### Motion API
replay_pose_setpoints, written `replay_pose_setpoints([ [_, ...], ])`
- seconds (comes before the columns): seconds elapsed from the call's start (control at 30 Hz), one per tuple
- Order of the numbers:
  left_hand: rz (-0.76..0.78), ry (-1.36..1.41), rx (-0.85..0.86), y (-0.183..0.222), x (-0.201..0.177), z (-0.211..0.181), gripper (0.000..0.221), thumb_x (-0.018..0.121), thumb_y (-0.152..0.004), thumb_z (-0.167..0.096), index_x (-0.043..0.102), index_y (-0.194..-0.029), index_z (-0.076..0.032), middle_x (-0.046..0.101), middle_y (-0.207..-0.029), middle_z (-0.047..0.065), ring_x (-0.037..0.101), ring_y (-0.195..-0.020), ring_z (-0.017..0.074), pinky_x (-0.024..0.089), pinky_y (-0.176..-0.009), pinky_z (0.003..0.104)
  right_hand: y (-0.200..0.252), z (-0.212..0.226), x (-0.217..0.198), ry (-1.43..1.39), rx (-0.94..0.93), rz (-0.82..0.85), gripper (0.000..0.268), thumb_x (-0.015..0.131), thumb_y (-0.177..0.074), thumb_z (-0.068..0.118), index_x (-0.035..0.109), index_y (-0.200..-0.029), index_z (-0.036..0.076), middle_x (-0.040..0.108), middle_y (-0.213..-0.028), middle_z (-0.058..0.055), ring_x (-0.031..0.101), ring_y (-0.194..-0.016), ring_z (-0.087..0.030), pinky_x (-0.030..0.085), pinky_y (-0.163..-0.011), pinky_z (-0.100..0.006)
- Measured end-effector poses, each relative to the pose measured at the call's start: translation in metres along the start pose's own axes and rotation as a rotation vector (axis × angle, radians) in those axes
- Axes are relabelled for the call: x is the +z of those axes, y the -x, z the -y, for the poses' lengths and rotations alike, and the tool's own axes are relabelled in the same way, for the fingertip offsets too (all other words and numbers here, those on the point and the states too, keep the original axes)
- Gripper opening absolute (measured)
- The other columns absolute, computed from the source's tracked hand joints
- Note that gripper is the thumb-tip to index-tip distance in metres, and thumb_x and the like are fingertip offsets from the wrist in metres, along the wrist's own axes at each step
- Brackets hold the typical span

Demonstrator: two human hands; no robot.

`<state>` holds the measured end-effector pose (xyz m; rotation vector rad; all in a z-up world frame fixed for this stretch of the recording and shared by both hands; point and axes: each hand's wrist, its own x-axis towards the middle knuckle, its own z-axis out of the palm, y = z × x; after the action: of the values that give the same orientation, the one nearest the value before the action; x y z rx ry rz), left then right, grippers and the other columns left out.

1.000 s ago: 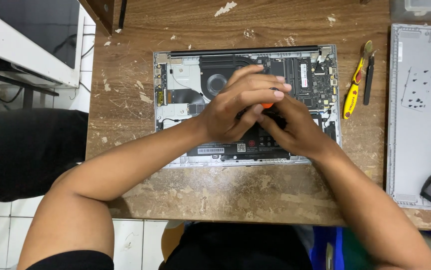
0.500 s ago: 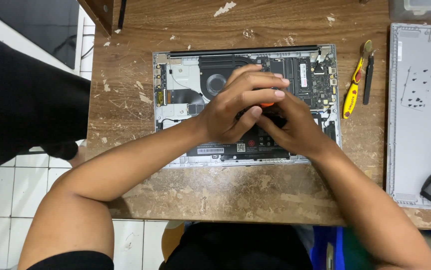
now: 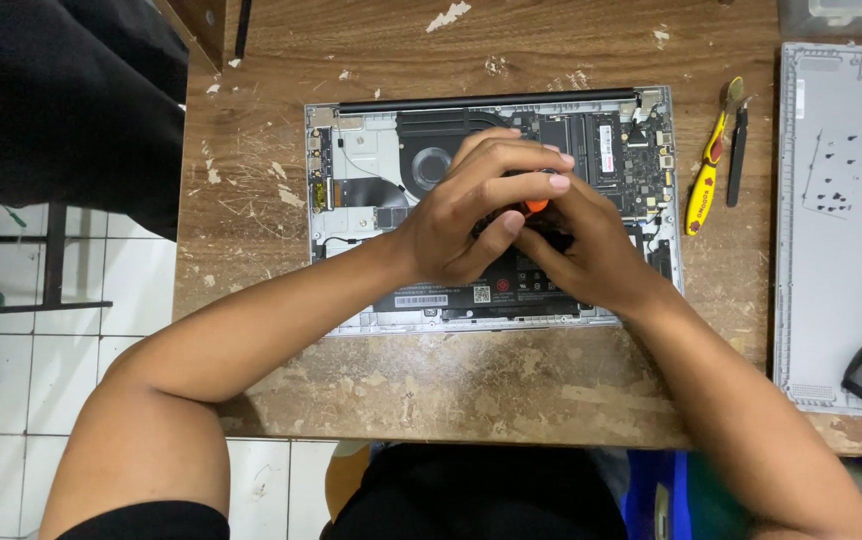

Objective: Using a precision screwdriver to remove screws from an internal laptop battery.

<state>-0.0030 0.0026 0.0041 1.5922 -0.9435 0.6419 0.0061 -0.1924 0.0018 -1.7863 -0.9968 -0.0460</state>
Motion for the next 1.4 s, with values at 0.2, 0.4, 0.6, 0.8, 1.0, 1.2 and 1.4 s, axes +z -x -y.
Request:
replay_pose_setpoints([
  [0.2,0.037,-0.013,-0.007,0.001,-0.001,0.003,0.041,0.038,-0.112,-0.032,0.056,-0.144,-0.012,0.061,-0.138,0.014,0.059,-0.133,0.0361,0.037,-0.116,0.053,0.002,-0.01,0.0,-0.055,0.004,0.036,0.025,0.059,-0.098,-0.008,0.062,-0.122,-0.008,0.063,-0.105,-0.022,0.071,-0.091,-0.048,0.059,-0.071,-0.052],
  [0.4,0.042,-0.009,-0.013,0.002,-0.001,0.003,0.042,0.038,-0.112,-0.033,0.055,-0.144,-0.011,0.061,-0.139,0.014,0.058,-0.133,0.0363,0.036,-0.116,0.053,0.001,-0.005,-0.004,-0.108,0.025,0.065,0.028,0.054,-0.099,-0.01,0.063,-0.125,-0.009,0.067,-0.108,-0.022,0.072,-0.096,-0.046,0.06,-0.075,-0.052],
  [0.6,0.045,-0.007,-0.025,0.005,0.001,0.006,0.043,0.037,-0.112,-0.034,0.055,-0.144,-0.01,0.062,-0.137,0.013,0.059,-0.133,0.0358,0.036,-0.116,0.051,0.014,-0.028,0.006,-0.16,0.028,-0.029,0.037,0.063,-0.097,-0.01,0.053,-0.132,-0.015,0.061,-0.113,-0.027,0.07,-0.102,-0.046,0.059,-0.081,-0.054],
  [0.8,0.05,-0.034,-0.028,0.008,-0.001,0.012,0.044,0.038,-0.112,-0.035,0.054,-0.145,-0.01,0.062,-0.136,0.012,0.059,-0.132,0.0346,0.037,-0.116,0.05,0.002,-0.014,-0.004,-0.085,0.027,0.06,0.031,0.053,-0.1,-0.01,0.058,-0.131,-0.013,0.063,-0.114,-0.022,0.069,-0.106,-0.048,0.059,-0.079,-0.057],
  [1.0,0.064,-0.023,-0.029,0.008,-0.002,0.011,0.044,0.039,-0.112,-0.033,0.053,-0.145,-0.009,0.063,-0.133,0.012,0.059,-0.132,0.0339,0.036,-0.116,0.052,0.004,-0.016,0.0,-0.161,0.017,-0.002,0.035,0.068,-0.095,-0.008,0.059,-0.129,-0.013,0.06,-0.113,-0.021,0.07,-0.104,-0.04,0.06,-0.084,-0.051],
  [1.2,0.078,-0.032,-0.019,0.006,-0.003,0.009,0.042,0.039,-0.112,-0.032,0.052,-0.145,-0.008,0.062,-0.132,0.013,0.058,-0.131,0.0354,0.037,-0.115,0.053,0.001,-0.006,0.003,-0.117,0.04,-0.001,0.026,0.061,-0.097,-0.012,0.061,-0.123,-0.013,0.058,-0.107,-0.021,0.072,-0.099,-0.041,0.062,-0.076,-0.049],
  [1.4,0.08,-0.025,0.007,0.007,-0.002,0.013,0.043,0.04,-0.111,-0.032,0.054,-0.142,-0.006,0.064,-0.129,0.014,0.06,-0.128,0.0374,0.038,-0.113,0.053,-0.006,0.01,-0.004,-0.074,0.023,0.032,0.022,0.06,-0.1,-0.006,0.068,-0.119,-0.007,0.063,-0.096,-0.019,0.066,-0.082,-0.03,0.054,-0.068,-0.045],
])
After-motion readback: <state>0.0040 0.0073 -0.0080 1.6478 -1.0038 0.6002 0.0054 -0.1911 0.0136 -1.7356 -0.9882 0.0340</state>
